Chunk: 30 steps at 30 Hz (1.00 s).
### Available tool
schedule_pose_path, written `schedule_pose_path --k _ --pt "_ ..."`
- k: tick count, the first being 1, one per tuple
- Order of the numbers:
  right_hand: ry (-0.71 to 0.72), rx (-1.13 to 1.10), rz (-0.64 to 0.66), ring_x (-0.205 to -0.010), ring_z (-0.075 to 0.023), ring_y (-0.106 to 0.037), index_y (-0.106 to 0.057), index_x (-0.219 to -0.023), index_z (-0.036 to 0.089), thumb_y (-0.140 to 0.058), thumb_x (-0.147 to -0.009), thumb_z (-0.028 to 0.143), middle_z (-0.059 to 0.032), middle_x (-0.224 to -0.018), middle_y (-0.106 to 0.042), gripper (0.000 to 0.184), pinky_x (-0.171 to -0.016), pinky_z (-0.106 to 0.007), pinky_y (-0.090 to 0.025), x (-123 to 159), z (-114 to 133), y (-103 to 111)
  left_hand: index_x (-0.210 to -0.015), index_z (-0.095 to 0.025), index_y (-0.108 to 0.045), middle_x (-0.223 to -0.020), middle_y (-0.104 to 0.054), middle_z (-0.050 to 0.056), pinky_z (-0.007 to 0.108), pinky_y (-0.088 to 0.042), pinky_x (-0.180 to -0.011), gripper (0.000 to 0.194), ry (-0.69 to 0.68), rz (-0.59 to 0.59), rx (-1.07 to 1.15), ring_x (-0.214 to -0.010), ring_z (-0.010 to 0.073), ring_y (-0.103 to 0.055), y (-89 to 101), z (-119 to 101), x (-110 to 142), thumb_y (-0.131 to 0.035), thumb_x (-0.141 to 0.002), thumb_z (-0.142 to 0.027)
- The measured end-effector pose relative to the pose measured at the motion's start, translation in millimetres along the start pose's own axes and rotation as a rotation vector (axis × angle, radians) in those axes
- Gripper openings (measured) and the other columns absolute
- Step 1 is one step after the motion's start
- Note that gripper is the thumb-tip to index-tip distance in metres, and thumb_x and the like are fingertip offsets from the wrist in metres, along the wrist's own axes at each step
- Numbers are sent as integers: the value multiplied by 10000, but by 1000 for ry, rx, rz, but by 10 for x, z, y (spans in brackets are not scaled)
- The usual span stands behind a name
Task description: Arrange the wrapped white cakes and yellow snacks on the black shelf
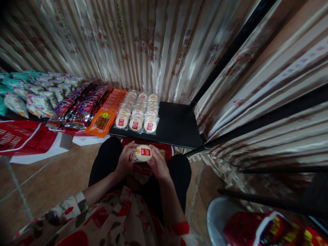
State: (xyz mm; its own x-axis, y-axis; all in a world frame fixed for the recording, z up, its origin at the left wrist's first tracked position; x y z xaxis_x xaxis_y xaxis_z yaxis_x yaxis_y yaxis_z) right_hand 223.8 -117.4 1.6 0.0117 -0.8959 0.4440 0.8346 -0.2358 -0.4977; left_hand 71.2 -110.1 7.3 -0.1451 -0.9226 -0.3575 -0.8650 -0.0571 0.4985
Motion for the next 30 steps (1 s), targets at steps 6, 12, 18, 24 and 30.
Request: schedule_pose_path --k 6,12,18,24,30 --pt "9 110 -83 -731 -188 -641 -545 -1102 262 -742 -590 336 -9 -888 -682 554 -671 -306 -506 -38 -151 35 -863 -170 -559 -1085 -528 103 354 -391 -946 155 68 -19 37 -1093 207 -488 14 -4 -36 -420 -806 -130" --pt "-34 16 -3 -792 -212 -644 -591 -1073 238 -751 -574 332 -16 -895 -691 533 -704 -319 -505 -1 -245 23 -1018 -176 -516 -868 -611 44 246 -461 -689 228 411 29 310 -737 139 -577 -96 125 2 -468 -797 -206" --pt "57 42 -82 -763 -209 -639 -626 -969 245 -760 -569 335 -18 -874 -693 432 -682 -327 -507 20 -228 42 -706 -188 -570 -645 -578 -5 223 -402 -586 161 505 69 360 -613 126 -524 -103 164 66 -418 -759 -178" --pt "114 33 -138 -750 -193 -635 -616 -923 243 -771 -552 349 -8 -856 -693 415 -684 -318 -497 -54 -291 -16 -916 -176 -589 -836 -640 19 225 -437 -657 250 532 108 620 -735 134 -573 -68 46 46 -458 -703 -181" --pt "137 90 -110 -742 -185 -634 -603 -867 217 -779 -553 357 -5 -831 -694 386 -703 -322 -490 -117 -321 -9 -943 -164 -595 -777 -635 3 218 -441 -640 288 569 103 558 -698 131 -570 -27 71 2 -457 -692 -188"
Point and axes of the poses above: each hand's wrist, its own x-axis away from the middle knuckle, its own y-axis out of the back of the hand, z = x × y, the point moved 3 cm from there along -x, towards the middle knuckle
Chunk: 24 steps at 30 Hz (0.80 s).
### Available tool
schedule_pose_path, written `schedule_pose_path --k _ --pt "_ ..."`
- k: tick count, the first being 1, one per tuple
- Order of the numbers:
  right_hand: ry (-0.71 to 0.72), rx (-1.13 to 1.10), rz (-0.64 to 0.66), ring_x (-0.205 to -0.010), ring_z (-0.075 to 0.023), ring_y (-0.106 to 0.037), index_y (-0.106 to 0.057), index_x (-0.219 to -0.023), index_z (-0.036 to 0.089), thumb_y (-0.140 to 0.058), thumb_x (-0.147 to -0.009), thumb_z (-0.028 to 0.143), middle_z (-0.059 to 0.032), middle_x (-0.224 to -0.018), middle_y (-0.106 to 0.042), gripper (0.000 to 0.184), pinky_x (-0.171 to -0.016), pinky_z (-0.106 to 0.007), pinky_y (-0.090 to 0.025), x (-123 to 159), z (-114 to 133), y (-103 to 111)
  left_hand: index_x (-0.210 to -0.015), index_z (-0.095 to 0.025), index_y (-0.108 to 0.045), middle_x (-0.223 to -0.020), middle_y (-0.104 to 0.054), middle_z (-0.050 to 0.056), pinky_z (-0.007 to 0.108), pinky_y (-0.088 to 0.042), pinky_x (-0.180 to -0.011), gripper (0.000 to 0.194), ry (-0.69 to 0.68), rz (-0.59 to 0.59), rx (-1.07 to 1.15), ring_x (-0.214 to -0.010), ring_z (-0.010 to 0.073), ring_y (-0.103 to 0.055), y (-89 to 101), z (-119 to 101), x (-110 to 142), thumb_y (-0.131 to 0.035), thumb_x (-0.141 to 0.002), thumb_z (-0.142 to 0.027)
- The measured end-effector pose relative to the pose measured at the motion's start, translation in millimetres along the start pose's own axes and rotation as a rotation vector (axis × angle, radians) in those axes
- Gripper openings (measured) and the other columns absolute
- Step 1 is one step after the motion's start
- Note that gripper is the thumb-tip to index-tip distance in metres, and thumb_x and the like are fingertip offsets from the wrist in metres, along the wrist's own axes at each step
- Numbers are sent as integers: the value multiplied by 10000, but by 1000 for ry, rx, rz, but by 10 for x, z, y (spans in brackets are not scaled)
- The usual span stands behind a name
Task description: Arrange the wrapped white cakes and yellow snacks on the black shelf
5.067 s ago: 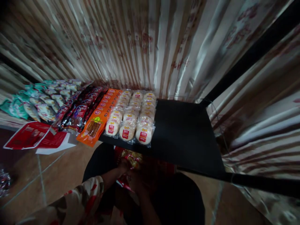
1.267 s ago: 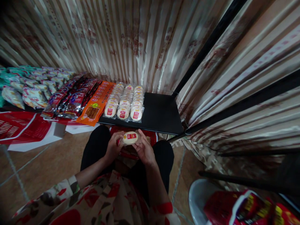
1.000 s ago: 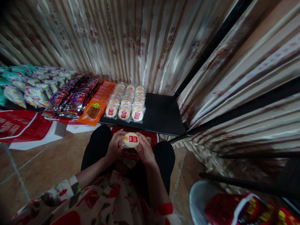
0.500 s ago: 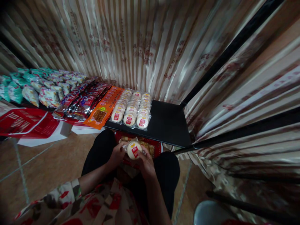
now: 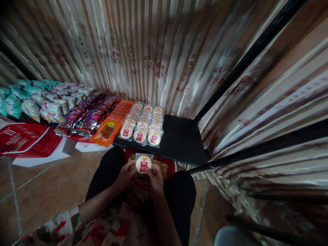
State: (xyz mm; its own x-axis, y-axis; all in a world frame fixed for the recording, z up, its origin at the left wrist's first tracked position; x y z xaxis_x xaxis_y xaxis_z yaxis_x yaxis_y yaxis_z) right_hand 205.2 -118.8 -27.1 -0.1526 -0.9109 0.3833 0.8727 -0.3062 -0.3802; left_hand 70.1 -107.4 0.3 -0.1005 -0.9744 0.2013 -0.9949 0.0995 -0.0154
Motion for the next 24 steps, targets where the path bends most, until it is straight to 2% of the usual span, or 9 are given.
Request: schedule_pose_path --k 5,10,13,17,24 --pt "10 90 -12 -758 -188 -634 -589 -819 210 -787 -547 368 -8 -804 -692 371 -719 -326 -492 -35 45 22 -969 -157 -613 -896 -631 45 256 -460 -721 303 -45 -116 -129 -748 146 -578 45 -15 -92 -468 -702 -166" --pt "41 144 3 -766 -201 -642 -628 -906 208 -768 -570 381 -25 -839 -701 403 -730 -340 -494 -85 253 0 -933 -179 -635 -817 -577 33 261 -472 -706 266 -107 -183 -251 -701 133 -553 4 -81 -227 -501 -707 -142" --pt "76 176 14 -726 -189 -641 -661 -877 199 -772 -549 354 -20 -790 -705 380 -713 -324 -488 -172 378 27 -943 -181 -625 -818 -539 21 246 -479 -688 252 -119 -174 -274 -687 116 -548 -71 -105 -313 -515 -717 -154" --pt "131 187 -48 -695 -164 -633 -684 -839 209 -773 -524 304 -5 -757 -707 341 -687 -290 -482 -345 494 112 -1029 -183 -585 -872 -526 29 248 -489 -704 317 -149 -121 -319 -718 116 -557 -202 -148 -401 -510 -725 -133" --pt "167 228 -119 -682 -150 -626 -698 -856 214 -769 -497 307 15 -763 -711 378 -701 -290 -487 -668 654 193 -1203 -159 -478 -1074 -542 100 335 -454 -889 482 -298 -77 -437 -975 183 -551 -353 -262 -531 -462 -728 -74"
Point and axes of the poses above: each hand's wrist, its own x-axis away from the middle knuckle, its own y-axis out of the back of the hand, z = x × y, the point moved 3 cm from there along -x, towards the middle knuckle
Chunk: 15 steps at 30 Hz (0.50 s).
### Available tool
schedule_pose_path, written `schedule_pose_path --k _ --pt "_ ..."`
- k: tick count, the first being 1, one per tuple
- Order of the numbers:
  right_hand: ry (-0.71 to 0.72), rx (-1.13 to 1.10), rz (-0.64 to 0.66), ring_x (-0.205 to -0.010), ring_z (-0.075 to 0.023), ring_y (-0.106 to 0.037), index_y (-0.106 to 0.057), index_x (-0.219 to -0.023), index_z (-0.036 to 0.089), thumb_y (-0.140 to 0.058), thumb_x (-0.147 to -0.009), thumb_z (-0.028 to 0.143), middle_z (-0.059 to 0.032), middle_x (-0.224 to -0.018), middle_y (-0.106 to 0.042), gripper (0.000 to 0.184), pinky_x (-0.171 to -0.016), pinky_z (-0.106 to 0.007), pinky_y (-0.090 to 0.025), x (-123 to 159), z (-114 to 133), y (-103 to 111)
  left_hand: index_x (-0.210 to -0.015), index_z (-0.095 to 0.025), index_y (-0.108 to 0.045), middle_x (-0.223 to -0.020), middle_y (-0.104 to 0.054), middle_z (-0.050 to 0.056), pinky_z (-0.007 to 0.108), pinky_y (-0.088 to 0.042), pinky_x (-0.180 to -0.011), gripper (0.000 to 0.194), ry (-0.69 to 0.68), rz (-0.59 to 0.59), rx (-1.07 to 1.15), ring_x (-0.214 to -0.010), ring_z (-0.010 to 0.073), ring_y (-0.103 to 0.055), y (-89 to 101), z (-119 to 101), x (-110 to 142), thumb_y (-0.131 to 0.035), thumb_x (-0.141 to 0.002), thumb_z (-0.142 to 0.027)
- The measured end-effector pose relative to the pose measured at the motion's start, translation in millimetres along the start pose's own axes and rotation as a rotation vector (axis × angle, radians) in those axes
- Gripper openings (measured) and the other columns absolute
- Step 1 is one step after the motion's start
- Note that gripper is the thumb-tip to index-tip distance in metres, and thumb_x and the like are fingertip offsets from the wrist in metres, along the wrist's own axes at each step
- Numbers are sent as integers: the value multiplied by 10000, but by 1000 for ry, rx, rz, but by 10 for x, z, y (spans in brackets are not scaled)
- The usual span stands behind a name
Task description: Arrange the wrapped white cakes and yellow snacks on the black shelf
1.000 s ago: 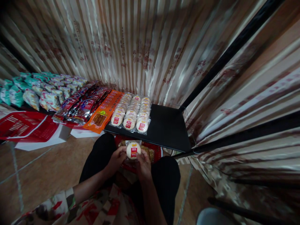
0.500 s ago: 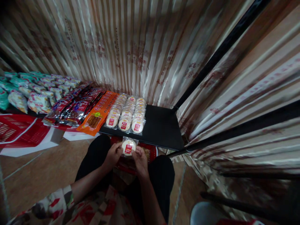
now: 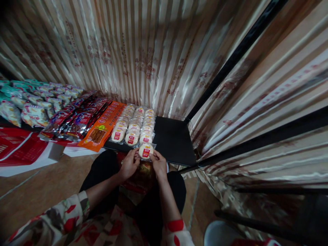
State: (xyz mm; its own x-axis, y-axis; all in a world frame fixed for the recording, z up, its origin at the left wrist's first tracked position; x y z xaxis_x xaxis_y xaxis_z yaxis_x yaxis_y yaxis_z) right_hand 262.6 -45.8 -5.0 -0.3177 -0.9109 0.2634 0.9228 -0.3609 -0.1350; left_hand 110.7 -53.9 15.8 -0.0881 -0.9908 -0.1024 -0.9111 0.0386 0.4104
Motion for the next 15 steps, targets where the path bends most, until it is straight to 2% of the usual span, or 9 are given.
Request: schedule_pose_path --k 3,10,15 --pt "21 88 8 -669 -141 -608 -703 -865 215 -754 -519 331 18 -771 -706 369 -678 -271 -473 -131 30 7 -1241 -159 -443 -1141 -531 115 363 -429 -937 521 -52 7 -53 -1052 206 -523 -17 -14 -84 -451 -728 -72" --pt "140 377 -42 -613 -138 -570 -713 -785 239 -699 -566 355 32 -672 -676 248 -645 -260 -448 -348 64 66 -1307 -120 -378 -1220 -507 159 404 -398 -985 523 -82 61 -248 -1134 240 -486 -97 46 -195 -426 -785 -114" --pt "154 637 -46 -716 -159 -620 -684 -894 238 -599 -663 394 5 -815 -702 291 -678 -261 -464 -398 62 44 -1285 -85 -405 -1259 -493 156 390 -369 -1029 512 -104 83 -328 -1183 234 -452 -115 68 -199 -414 -773 -95"
Point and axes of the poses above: each hand's wrist, its own x-axis away from the middle knuckle, its own y-axis out of the back of the hand, z = x × y, the point moved 3 cm from there along -x, towards the middle knuckle
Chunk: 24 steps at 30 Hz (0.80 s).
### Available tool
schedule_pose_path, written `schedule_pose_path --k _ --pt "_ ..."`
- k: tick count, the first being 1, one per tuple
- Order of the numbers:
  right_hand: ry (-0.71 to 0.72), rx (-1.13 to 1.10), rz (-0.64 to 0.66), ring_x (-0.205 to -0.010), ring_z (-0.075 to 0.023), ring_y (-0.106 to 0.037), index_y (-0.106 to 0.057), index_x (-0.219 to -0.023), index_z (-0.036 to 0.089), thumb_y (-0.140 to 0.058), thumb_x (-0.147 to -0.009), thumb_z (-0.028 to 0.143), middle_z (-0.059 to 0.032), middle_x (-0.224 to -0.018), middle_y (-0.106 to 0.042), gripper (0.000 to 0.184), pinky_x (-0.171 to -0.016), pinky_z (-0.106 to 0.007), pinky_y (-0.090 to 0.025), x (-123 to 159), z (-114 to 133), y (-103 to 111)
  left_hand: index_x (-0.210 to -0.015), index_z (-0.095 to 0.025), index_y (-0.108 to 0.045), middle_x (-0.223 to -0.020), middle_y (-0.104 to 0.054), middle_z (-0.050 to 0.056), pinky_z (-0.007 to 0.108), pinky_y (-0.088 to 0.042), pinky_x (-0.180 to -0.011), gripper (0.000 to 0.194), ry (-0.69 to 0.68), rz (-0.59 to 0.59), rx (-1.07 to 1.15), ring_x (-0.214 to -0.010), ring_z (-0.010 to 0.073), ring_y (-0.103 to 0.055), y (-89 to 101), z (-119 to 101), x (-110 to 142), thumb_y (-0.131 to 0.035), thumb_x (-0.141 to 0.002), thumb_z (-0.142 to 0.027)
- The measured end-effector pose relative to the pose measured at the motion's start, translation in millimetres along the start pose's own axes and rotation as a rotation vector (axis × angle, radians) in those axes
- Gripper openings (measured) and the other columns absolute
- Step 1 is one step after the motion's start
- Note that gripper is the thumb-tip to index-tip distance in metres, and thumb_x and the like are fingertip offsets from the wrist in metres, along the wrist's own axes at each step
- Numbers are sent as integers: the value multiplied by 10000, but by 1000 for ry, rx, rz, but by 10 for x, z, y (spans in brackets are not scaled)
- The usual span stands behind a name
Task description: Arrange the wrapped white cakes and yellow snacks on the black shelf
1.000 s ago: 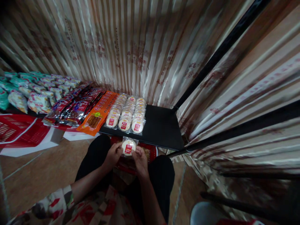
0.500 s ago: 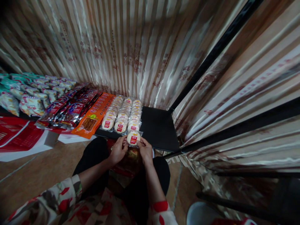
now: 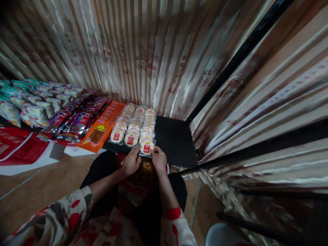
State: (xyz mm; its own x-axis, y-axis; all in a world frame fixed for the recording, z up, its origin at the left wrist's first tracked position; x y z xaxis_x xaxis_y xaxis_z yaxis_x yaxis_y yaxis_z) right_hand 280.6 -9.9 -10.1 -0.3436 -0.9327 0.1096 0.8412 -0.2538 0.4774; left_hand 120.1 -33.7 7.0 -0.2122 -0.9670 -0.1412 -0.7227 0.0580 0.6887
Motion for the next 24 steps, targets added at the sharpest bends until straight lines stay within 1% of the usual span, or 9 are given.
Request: schedule_pose_path --k 2,5,7,10,14,18,21,24 --pt "3 89 16 -766 -167 -632 -663 -950 230 -558 -701 402 -10 -882 -702 320 -700 -266 -470 -9 12 -26 -1286 -79 -403 -1288 -470 153 381 -357 -1045 517 -12 16 -22 -1211 230 -427 1 5 0 -406 -769 -89" --pt "8 132 18 -807 -178 -637 -649 -976 219 -541 -725 391 -26 -912 -700 323 -731 -277 -470 -17 41 -57 -1291 -58 -398 -1317 -437 164 371 -342 -1062 521 -31 37 -44 -1241 232 -397 6 7 0 -397 -771 -89" --pt "11 152 10 -801 -180 -638 -646 -973 218 -536 -735 382 -31 -907 -699 309 -733 -279 -469 -16 66 -71 -1285 -57 -406 -1327 -424 166 368 -348 -1060 515 -31 42 -61 -1241 235 -397 8 6 3 -400 -771 -93" --pt "15 192 -8 -788 -178 -634 -634 -988 222 -518 -754 376 -33 -912 -694 303 -726 -278 -465 -2 108 -85 -1269 -94 -430 -1342 -402 152 376 -361 -1052 496 -44 38 -88 -1243 237 -395 0 4 14 -416 -773 -99" --pt "50 224 -29 -782 -168 -625 -601 -1040 211 -487 -785 375 -39 -944 -680 324 -731 -271 -455 37 154 -115 -1253 -126 -450 -1397 -332 137 400 -346 -1062 470 -111 10 -129 -1286 251 -337 -25 22 31 -425 -784 -107" --pt "61 313 -50 -745 -170 -613 -571 -1100 187 -519 -780 379 -57 -942 -666 377 -708 -271 -440 78 179 -155 -1263 -111 -439 -1423 -295 142 407 -348 -1059 480 -168 -9 -205 -1308 262 -299 -25 53 45 -415 -784 -92" --pt "88 382 -73 -740 -171 -601 -563 -1117 177 -522 -785 364 -73 -957 -653 383 -701 -271 -425 99 198 -177 -1279 -85 -420 -1422 -296 162 417 -355 -1050 494 -228 -14 -260 -1312 271 -286 -4 42 69 -398 -786 -79" --pt "116 404 -93 -750 -169 -596 -560 -1120 180 -515 -792 374 -77 -971 -643 384 -696 -264 -415 107 215 -190 -1266 -96 -442 -1386 -362 159 434 -386 -1015 464 -293 7 -295 -1276 273 -339 -12 20 95 -384 -806 -96"
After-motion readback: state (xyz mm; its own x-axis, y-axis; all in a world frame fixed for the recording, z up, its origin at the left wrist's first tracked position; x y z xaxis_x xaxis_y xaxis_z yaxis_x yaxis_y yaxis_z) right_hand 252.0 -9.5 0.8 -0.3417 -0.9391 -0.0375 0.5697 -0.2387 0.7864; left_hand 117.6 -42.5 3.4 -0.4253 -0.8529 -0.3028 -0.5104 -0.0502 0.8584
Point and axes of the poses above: each hand's wrist, its own x-axis away from the middle knuckle, its own y-axis out of the back of the hand, z = x × y, the point moved 3 cm from there along -x, towards the middle knuckle
